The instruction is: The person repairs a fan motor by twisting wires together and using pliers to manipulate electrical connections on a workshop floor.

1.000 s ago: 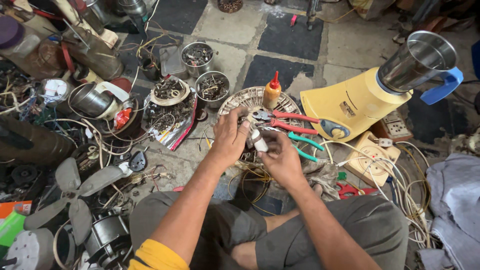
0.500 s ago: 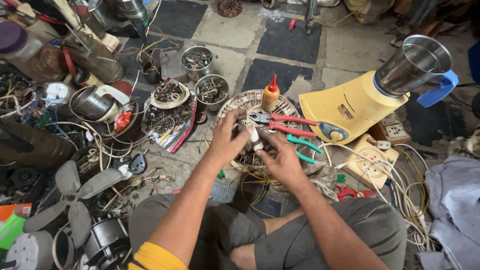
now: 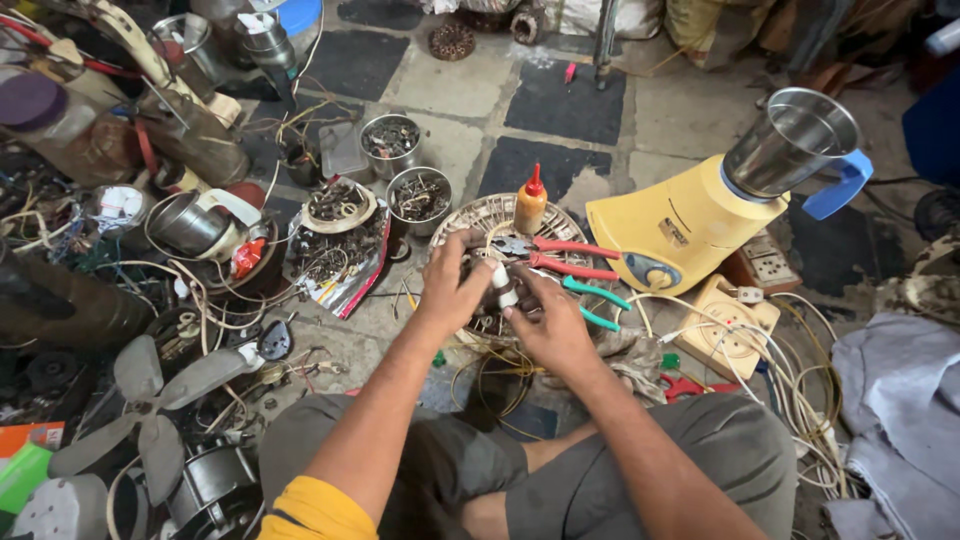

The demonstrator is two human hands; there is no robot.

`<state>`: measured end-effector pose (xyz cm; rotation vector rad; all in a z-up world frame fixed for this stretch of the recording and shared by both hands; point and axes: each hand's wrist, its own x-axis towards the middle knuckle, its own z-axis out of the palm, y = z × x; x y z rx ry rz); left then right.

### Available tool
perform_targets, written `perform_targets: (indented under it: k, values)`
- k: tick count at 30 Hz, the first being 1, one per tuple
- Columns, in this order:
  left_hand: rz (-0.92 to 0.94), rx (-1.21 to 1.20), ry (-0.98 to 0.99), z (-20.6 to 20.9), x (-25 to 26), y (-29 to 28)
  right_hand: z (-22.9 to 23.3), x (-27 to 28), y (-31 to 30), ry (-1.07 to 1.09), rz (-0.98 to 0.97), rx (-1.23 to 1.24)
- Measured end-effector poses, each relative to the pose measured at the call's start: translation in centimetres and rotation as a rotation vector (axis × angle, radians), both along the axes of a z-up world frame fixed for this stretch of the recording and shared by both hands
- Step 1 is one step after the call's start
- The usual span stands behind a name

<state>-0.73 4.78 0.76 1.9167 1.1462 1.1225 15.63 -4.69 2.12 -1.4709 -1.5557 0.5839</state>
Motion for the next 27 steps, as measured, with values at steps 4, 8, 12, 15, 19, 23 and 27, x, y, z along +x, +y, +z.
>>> perform_targets:
  k: [4, 8, 12, 15, 19, 23, 27]
  values:
    - [-0.036, -0.11, -0.11, -0.5, -0.3, 0.5, -0.1, 0.6, 0.0, -0.097, 0.01, 0.127]
    - [-0.005, -0.052, -0.003, -0.5, -0.2, 0.3, -0.7, 0.6, 0.4, 0.095, 0.037, -0.006]
    - [-0.052, 0.059, 0.002, -0.1, -0.7, -0.6, -2.0, 0.0, 1.6, 0.37, 0.017, -0.048]
    - [-0.038, 0.108, 0.027, 0.5, -0.5, -0.4, -3.2, 0.3, 2.4, 0.432, -0.037, -0.101]
    - [-0.024, 0.084, 0.235, 1.1, 0.2, 1.2, -4.4, 0.0, 2.7, 0.561, -0.064, -0.092]
    - [-0.054, 0.067, 0.224, 1.6, 0.2, 2.6, -4.2, -0.7, 2.3, 0.568, -0.098, -0.056]
    - [-0.002, 0.043, 0.119, 0.9, 0.3, 2.2, -3.1, -1.5, 1.8, 0.4, -0.192, -0.048]
